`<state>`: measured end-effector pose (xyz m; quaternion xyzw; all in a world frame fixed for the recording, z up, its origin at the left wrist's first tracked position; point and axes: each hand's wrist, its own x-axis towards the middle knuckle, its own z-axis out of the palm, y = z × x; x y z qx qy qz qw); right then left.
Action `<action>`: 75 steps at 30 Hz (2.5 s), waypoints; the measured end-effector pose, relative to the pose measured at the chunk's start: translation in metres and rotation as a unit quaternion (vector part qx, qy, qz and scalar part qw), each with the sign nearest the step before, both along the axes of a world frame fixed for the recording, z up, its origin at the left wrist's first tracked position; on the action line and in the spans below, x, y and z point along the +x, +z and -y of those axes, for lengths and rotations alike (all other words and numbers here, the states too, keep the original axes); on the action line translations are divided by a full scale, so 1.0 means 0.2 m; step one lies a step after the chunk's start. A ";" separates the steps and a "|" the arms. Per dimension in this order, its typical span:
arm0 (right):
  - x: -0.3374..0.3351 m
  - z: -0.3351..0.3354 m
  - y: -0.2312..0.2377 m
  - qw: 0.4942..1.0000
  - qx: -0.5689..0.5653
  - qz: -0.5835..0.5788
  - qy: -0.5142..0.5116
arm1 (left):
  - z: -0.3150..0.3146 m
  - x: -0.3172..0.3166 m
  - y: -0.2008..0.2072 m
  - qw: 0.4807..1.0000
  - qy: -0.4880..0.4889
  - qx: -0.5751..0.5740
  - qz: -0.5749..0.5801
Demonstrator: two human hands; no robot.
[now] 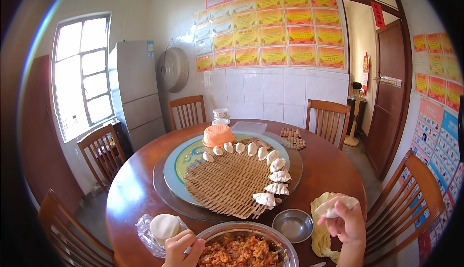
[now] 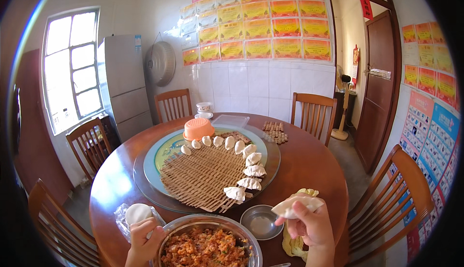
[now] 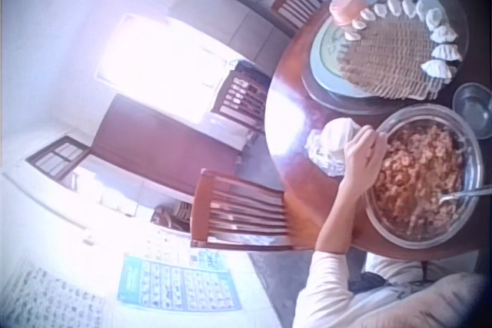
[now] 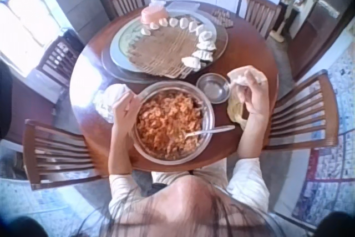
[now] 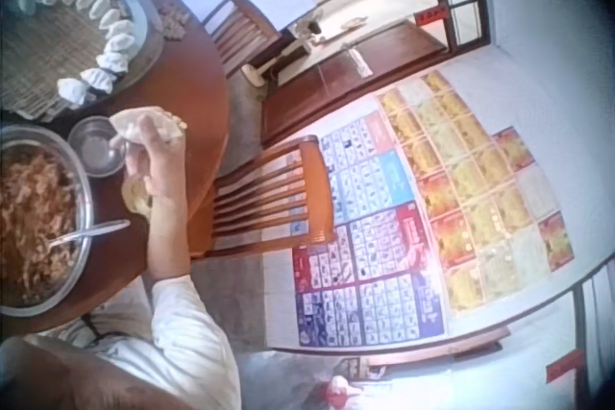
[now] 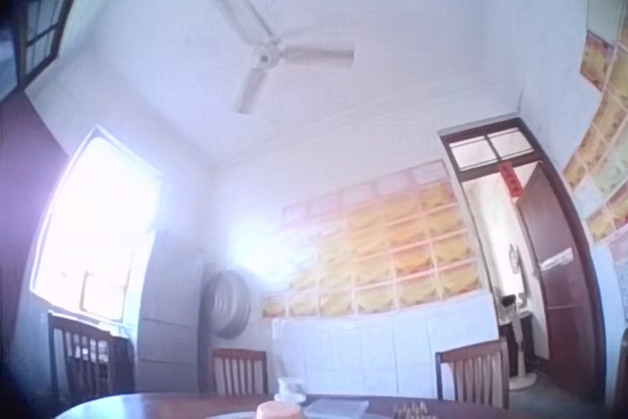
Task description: The person fills round dumpling wrappers with a mixed meat and vegetable filling using a spoon, then folds and pleats the edges to seal each dumpling. Completed dumplings are placed on a bamboo mat on the table.
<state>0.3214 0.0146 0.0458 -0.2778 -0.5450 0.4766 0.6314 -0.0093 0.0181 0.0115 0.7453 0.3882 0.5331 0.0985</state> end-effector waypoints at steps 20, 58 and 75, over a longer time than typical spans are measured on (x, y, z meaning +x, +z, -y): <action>-0.05 -0.19 -0.24 0.987 -0.141 -0.071 0.039 | 0.01 0.06 0.01 0.996 -0.017 0.084 -0.029; -0.07 -0.18 -0.23 0.984 -0.161 -0.065 0.026 | 0.01 0.08 0.00 0.996 -0.021 0.065 -0.056; -0.06 -0.18 -0.23 0.984 -0.165 -0.059 0.029 | 0.02 0.08 0.00 0.996 -0.024 0.061 -0.061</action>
